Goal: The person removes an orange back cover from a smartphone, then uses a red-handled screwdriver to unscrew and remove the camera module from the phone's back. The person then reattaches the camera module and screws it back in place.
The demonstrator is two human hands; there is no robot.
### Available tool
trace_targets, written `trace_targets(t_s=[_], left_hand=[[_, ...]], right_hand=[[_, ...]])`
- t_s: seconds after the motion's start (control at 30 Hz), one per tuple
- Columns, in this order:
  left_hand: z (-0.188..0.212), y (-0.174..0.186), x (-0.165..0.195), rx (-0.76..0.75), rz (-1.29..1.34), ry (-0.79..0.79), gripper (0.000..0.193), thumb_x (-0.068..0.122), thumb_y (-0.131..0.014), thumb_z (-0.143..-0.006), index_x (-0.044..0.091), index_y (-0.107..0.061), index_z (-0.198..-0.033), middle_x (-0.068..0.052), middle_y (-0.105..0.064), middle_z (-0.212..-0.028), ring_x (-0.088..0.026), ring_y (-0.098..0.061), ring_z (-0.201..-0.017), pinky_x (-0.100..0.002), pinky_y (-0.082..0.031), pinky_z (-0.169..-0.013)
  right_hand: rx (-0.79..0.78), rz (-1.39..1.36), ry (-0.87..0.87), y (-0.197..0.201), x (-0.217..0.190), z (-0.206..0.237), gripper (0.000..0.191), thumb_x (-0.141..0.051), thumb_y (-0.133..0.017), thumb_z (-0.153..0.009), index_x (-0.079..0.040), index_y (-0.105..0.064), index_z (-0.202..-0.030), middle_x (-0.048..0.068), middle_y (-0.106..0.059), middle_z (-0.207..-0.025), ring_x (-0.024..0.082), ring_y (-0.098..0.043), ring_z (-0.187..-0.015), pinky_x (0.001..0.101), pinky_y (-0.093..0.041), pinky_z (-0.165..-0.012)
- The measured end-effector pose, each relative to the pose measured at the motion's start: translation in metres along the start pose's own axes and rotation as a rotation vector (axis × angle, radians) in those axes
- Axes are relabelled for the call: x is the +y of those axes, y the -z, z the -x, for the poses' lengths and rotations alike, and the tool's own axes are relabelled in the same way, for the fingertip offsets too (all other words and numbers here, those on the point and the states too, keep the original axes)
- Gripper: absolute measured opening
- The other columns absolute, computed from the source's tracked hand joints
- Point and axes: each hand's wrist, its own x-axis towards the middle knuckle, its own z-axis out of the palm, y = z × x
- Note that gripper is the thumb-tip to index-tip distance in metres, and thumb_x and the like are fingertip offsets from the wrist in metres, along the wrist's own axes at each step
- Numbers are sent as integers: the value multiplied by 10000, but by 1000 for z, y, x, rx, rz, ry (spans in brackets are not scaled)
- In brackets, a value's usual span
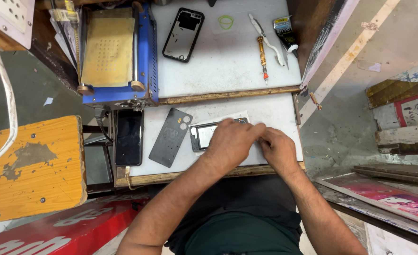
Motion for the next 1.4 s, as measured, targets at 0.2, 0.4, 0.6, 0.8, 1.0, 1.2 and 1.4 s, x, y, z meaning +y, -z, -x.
trace_targets(t_s=[0.2, 0.4, 0.6, 0.8, 1.0, 1.2, 1.4], left_hand=[[1, -2, 1, 261, 145, -126, 400, 12, -610, -756, 111, -625, -1143, -55, -762, -925, -237, -738, -811, -422, -550, -761], [-2, 4, -4, 30, 93, 80, 379, 139, -710, -876, 43, -606, -1228, -122, -732, -872, -296, -721, -766, -450, -554, -682], [-2, 5, -5, -119, -1, 178, 263, 313, -687, -1013, 92, -612, -1135, -75, -732, -758, -298, -726, -781, -515, -473, -1034], [1, 0, -2, 94, -40, 14, 166, 271, -689, -988, 118, -640, -1029, -56, -722, -726, -277, -735, -771, -500, -520, -908], [-3, 1, -7, -28, 51, -46, 297, 76, -676, -889, 125, -648, -1181, -46, -741, -830, -273, -734, -800, -436, -537, -703], [7, 2, -11, 232, 196, 170, 327, 238, -752, -921, 73, -634, -1178, -69, -711, -712, -276, -713, -703, -435, -534, -760], [8, -6, -13, 211, 187, 158, 320, 249, -752, -930, 82, -632, -1175, -49, -723, -745, -243, -711, -689, -412, -541, -782]], right_hand=[[-75, -17, -144, 3, -7, -3, 210, -163, -824, -813, -70, -754, -988, 71, -765, -975, 237, -737, -846, 356, -583, -751], [-45, -79, -96, 5, -9, -4, 162, -157, -824, -807, -70, -755, -925, 67, -771, -980, 234, -742, -859, 350, -582, -746], [8, -81, -39, 0, -1, 1, 148, -95, -745, -885, -88, -766, -1031, 82, -770, -1029, 265, -733, -885, 367, -580, -761], [21, -46, 28, -1, 4, 0, 178, -59, -749, -862, -70, -759, -1039, 98, -765, -1022, 295, -725, -922, 379, -578, -784], [-75, -75, -199, 4, -6, -1, 191, -168, -831, -824, -77, -771, -981, 89, -769, -941, 241, -744, -797, 353, -585, -730], [19, -222, -28, 6, -6, -2, 156, -124, -789, -865, -59, -792, -1007, 85, -797, -1028, 213, -768, -917, 318, -597, -808], [-30, -285, -124, 6, -5, 0, 188, -146, -782, -883, -69, -796, -1054, 91, -802, -1026, 191, -780, -898, 302, -602, -790]])
